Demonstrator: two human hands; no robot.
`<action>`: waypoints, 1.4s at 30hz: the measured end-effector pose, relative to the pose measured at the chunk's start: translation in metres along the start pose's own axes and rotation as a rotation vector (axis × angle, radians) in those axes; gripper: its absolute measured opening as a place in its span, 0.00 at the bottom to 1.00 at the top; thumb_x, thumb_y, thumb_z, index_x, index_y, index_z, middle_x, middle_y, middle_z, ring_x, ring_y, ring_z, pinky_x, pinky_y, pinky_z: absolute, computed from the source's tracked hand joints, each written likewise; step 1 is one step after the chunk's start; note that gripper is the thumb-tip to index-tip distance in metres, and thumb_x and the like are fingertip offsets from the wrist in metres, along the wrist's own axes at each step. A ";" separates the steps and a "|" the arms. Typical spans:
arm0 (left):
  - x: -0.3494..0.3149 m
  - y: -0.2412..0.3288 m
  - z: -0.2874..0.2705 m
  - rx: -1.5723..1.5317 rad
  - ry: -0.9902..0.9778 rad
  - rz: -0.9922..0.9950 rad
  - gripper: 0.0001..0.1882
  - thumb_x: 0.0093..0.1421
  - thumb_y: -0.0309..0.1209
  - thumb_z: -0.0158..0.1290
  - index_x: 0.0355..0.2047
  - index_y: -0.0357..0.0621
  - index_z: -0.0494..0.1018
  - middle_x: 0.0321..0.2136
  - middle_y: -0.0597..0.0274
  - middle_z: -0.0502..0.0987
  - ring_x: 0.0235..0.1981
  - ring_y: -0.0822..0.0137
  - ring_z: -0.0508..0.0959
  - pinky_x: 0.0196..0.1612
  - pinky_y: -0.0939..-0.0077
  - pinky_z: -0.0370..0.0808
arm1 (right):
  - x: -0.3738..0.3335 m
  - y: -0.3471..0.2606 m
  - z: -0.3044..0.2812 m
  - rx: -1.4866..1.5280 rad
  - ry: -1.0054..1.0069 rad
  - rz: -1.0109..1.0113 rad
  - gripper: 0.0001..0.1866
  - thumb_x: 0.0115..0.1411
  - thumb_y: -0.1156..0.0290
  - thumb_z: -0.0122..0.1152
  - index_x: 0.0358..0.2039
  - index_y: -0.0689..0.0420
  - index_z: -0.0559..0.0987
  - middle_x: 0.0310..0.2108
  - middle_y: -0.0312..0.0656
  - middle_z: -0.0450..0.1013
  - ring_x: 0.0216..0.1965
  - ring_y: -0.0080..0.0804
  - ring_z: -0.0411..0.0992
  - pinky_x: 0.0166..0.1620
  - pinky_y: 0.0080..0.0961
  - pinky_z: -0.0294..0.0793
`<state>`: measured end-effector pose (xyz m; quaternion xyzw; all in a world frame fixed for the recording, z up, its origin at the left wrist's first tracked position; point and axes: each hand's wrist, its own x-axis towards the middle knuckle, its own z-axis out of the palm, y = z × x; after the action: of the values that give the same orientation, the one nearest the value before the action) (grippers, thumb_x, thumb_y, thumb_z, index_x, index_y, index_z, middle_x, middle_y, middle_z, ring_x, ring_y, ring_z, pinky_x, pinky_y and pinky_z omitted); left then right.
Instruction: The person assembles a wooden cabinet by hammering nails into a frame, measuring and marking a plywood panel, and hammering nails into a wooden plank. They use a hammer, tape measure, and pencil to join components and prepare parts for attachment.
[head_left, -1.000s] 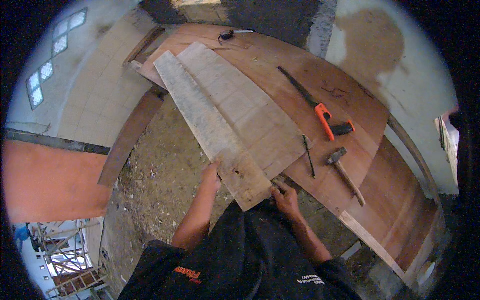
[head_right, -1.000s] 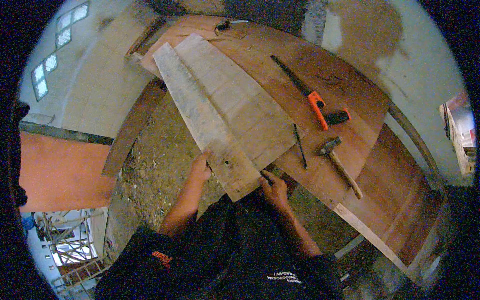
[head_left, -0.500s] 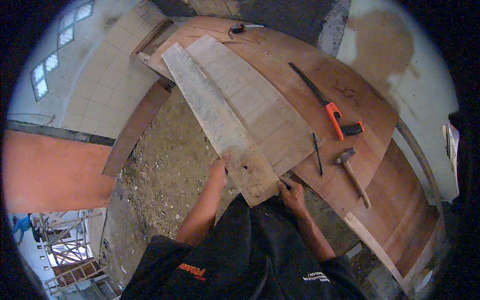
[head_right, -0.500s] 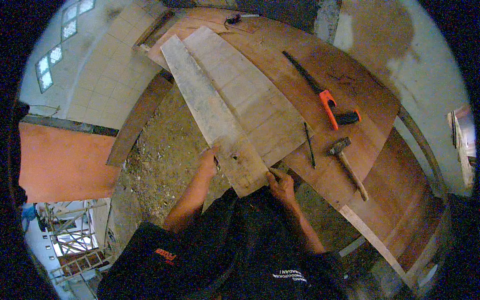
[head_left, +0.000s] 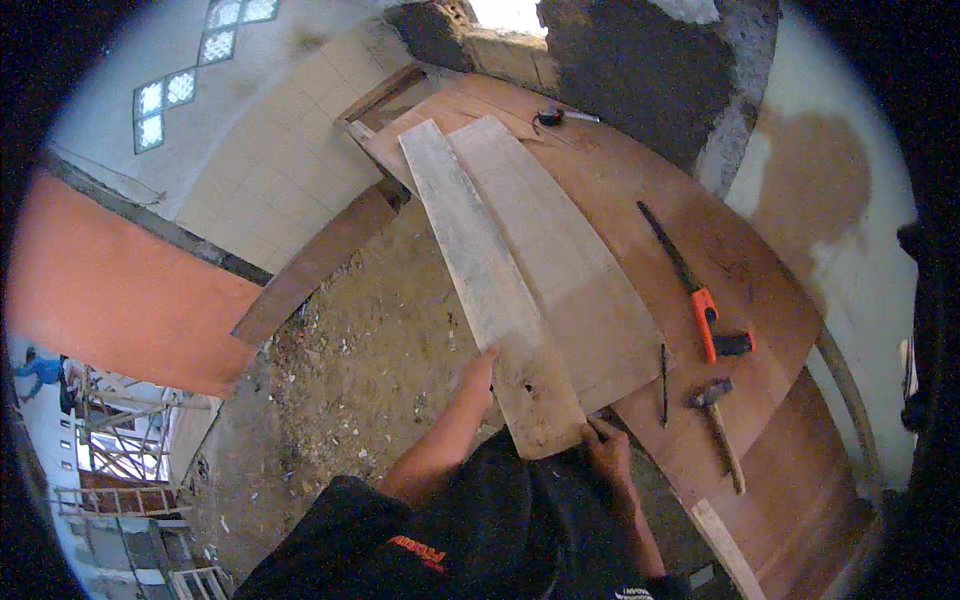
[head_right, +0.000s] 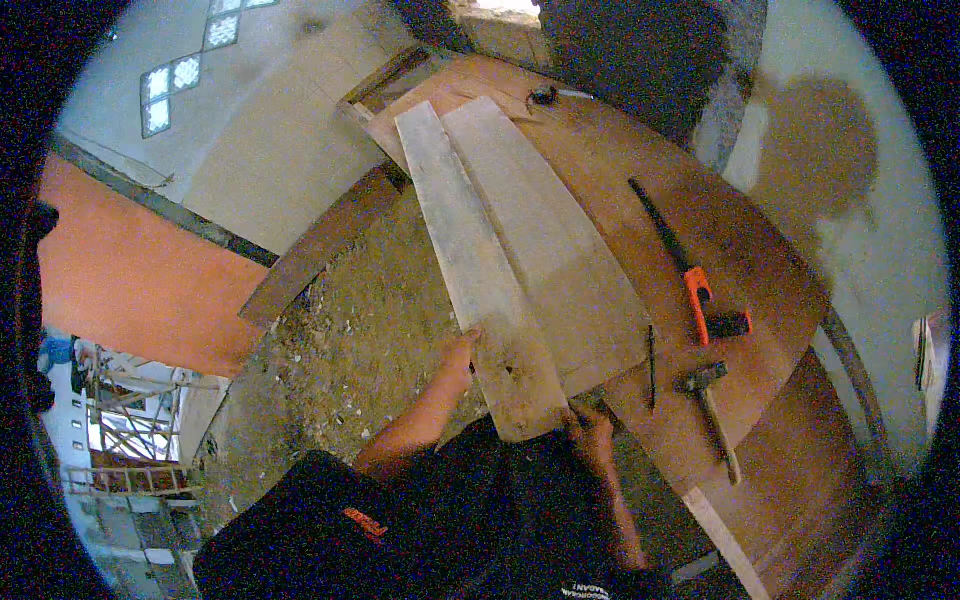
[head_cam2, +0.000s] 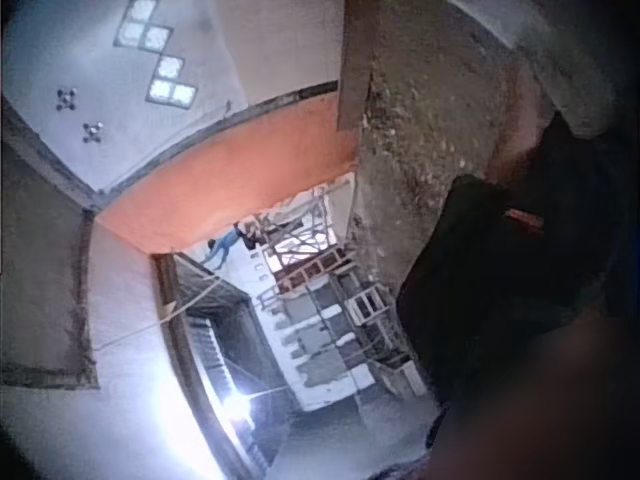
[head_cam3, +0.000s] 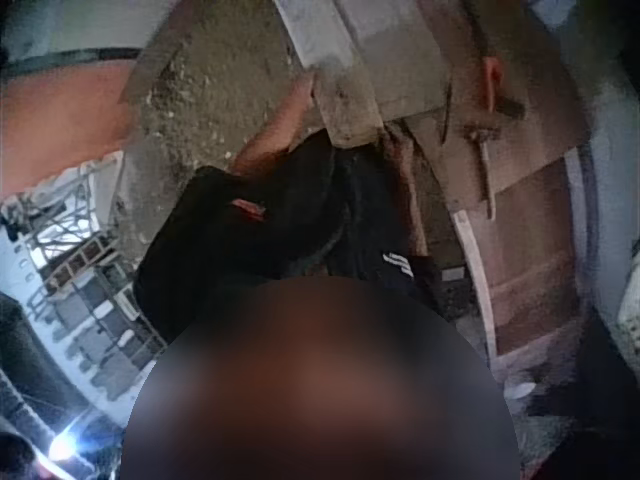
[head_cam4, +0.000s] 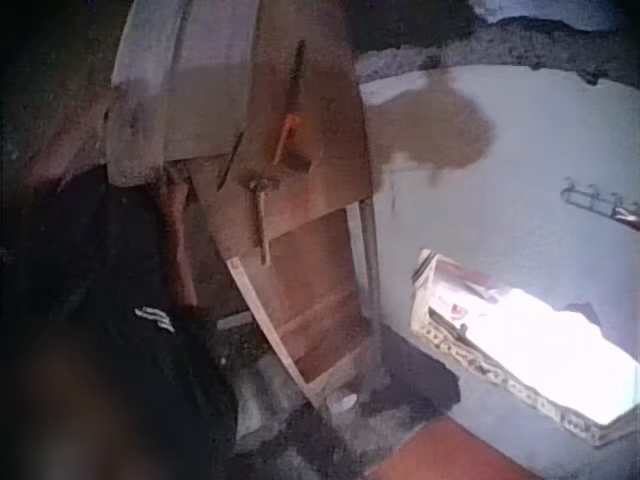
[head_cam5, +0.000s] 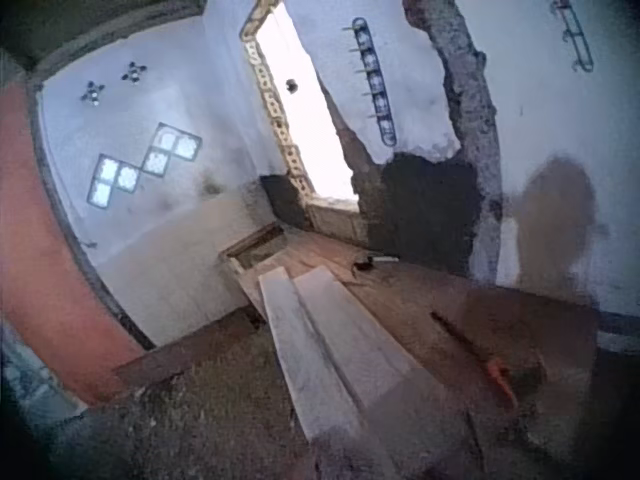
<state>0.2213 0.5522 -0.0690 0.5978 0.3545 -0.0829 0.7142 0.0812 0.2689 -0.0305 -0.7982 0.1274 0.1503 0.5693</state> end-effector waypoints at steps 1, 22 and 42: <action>0.007 -0.001 0.005 -0.060 0.012 -0.032 0.20 0.64 0.40 0.53 0.49 0.39 0.77 0.42 0.54 0.82 0.40 0.56 0.81 0.46 0.63 0.77 | 0.000 -0.001 -0.001 -0.013 0.002 -0.029 0.19 0.62 0.62 0.63 0.47 0.63 0.82 0.43 0.51 0.81 0.47 0.37 0.79 0.52 0.32 0.74; 0.049 -0.036 0.014 0.258 0.606 0.057 0.21 0.53 0.42 0.68 0.26 0.31 0.79 0.28 0.44 0.81 0.30 0.49 0.79 0.36 0.55 0.73 | 0.004 0.002 -0.003 0.030 0.001 -0.054 0.19 0.63 0.64 0.63 0.48 0.66 0.81 0.44 0.50 0.81 0.46 0.34 0.78 0.52 0.32 0.74; 0.038 -0.029 0.023 0.089 0.650 0.108 0.20 0.55 0.42 0.67 0.28 0.34 0.79 0.27 0.52 0.81 0.29 0.57 0.77 0.37 0.60 0.72 | 0.002 0.005 -0.002 0.081 0.006 -0.137 0.15 0.65 0.65 0.62 0.47 0.60 0.83 0.30 0.41 0.82 0.29 0.24 0.74 0.35 0.29 0.75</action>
<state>0.2427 0.5352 -0.1148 0.6415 0.5276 0.1350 0.5402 0.0813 0.2654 -0.0351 -0.7818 0.0800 0.1030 0.6098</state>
